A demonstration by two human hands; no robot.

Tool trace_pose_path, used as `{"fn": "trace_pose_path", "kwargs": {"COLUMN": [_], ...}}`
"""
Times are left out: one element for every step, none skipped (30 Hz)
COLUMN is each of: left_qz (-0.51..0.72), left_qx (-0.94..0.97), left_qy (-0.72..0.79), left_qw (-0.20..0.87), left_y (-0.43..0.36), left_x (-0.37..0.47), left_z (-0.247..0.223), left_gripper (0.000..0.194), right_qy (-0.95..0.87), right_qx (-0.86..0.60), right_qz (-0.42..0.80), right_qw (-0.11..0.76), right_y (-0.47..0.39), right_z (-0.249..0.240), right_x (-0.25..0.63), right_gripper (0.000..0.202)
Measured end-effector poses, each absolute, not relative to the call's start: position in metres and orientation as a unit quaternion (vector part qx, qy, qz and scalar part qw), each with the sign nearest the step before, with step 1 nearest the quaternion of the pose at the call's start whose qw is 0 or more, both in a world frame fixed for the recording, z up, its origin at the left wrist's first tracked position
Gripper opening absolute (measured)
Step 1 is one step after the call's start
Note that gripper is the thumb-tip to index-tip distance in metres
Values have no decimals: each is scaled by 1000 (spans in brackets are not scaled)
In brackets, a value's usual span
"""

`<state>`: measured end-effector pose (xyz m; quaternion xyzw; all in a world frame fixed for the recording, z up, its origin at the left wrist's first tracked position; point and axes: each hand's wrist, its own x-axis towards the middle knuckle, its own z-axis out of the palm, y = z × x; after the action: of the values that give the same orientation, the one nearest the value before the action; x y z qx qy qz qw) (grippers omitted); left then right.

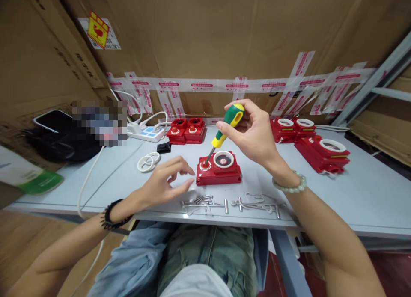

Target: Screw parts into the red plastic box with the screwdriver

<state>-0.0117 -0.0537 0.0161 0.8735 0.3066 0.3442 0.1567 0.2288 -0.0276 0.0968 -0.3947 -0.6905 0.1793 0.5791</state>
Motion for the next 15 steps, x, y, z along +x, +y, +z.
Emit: {"fn": "trace_pose_path", "kwargs": {"left_qz": [355,350,325,295,269,250,239,234,233,236,241,247,253,259,263], "left_qx": [865,863,869,877,882,885,885,885,884,881,876,871,867,863,861], "left_qy": [323,336,342,339,337,335,334,330,323,316,312,311,312,314,314], "left_qw": [143,141,150,168,189,205,218,231,246,262,276,288,296,299,300], "left_y": [-48,-41,-34,-27,-21,-15,-11,-7,-5,-3,-2,-2,-1,-2,-2], "left_x": [-14,-15,-15,-14,-11,-8,-4,-1,3,5,7,9,9,9,9], "left_z": [18,19,20,19,18,16,13,9,6,2,-1,-4,-7,-8,-10], "left_gripper": [22,37,56,74,86,94,97,95,89,81,74,68,64,63,63], "right_qy": [-697,-706,-714,-723,-732,-742,-751,-759,-764,-769,-772,-774,-775,-776,-779], "right_qx": [-392,-388,-383,-379,-377,-374,-371,-368,-365,-363,-362,-363,-365,-366,-366], "right_qz": [162,142,123,109,103,102,103,104,103,100,96,94,92,90,87], "right_qw": [578,576,573,567,557,546,536,528,521,517,514,511,508,505,502], "right_y": [-28,-29,-29,-29,-28,-27,-27,-26,-25,-25,-26,-26,-28,-29,-30], "right_z": [98,100,101,102,103,103,104,104,103,103,102,101,99,98,97], "right_x": [225,221,216,211,205,200,195,191,187,184,182,180,179,179,179], "right_gripper": [37,35,32,30,29,29,29,29,28,27,26,25,24,23,22]}}
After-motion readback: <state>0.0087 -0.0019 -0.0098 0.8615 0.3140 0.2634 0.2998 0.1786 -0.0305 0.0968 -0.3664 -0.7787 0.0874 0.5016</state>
